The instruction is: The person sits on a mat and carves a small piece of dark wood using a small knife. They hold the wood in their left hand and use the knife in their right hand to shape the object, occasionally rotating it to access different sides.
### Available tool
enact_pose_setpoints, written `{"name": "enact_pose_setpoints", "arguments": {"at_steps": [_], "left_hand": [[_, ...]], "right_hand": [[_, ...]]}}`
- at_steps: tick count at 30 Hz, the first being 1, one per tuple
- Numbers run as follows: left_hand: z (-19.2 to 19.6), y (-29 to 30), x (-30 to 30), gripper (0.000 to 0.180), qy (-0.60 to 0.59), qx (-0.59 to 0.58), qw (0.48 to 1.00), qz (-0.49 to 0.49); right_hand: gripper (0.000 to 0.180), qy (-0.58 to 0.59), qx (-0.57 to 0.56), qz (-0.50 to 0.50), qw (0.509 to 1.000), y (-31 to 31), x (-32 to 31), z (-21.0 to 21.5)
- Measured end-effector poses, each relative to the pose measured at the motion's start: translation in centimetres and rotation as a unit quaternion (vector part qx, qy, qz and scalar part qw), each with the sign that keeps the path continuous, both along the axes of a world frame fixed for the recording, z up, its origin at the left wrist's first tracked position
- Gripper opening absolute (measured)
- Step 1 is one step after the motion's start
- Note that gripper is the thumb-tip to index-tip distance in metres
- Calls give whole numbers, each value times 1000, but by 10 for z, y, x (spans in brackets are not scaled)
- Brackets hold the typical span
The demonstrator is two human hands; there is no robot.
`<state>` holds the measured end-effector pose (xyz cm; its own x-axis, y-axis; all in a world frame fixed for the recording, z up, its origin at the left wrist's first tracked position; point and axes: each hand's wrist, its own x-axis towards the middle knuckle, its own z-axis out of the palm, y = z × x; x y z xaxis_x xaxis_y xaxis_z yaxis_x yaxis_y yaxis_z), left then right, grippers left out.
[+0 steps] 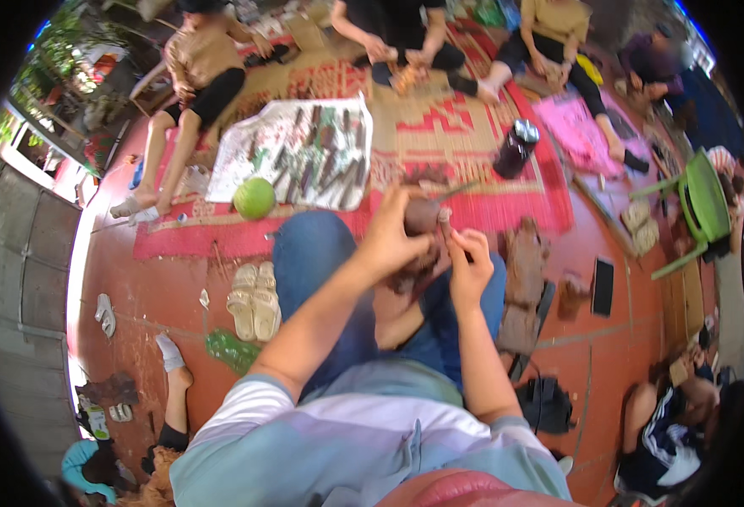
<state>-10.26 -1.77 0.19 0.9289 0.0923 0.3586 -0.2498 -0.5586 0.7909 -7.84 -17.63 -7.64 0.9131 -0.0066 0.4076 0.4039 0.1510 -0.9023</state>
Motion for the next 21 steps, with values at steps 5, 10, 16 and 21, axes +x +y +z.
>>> {"name": "enact_pose_setpoints", "arguments": {"at_steps": [5, 10, 16, 21], "left_hand": [[8, -3, -4, 61, 3, 16, 999, 35], [6, -8, -3, 64, 11, 40, 998, 41], [8, -8, -5, 62, 34, 19, 998, 39], [3, -2, -1, 61, 17, 26, 999, 28]], "right_hand": [[15, 81, -13, -31, 996, -35, 5, -35], [21, -149, -62, -50, 986, 4, 12, 69], [18, -38, -62, -43, 996, -5, 6, -13], [17, -2, -11, -29, 1000, -18, 8, 20]]}}
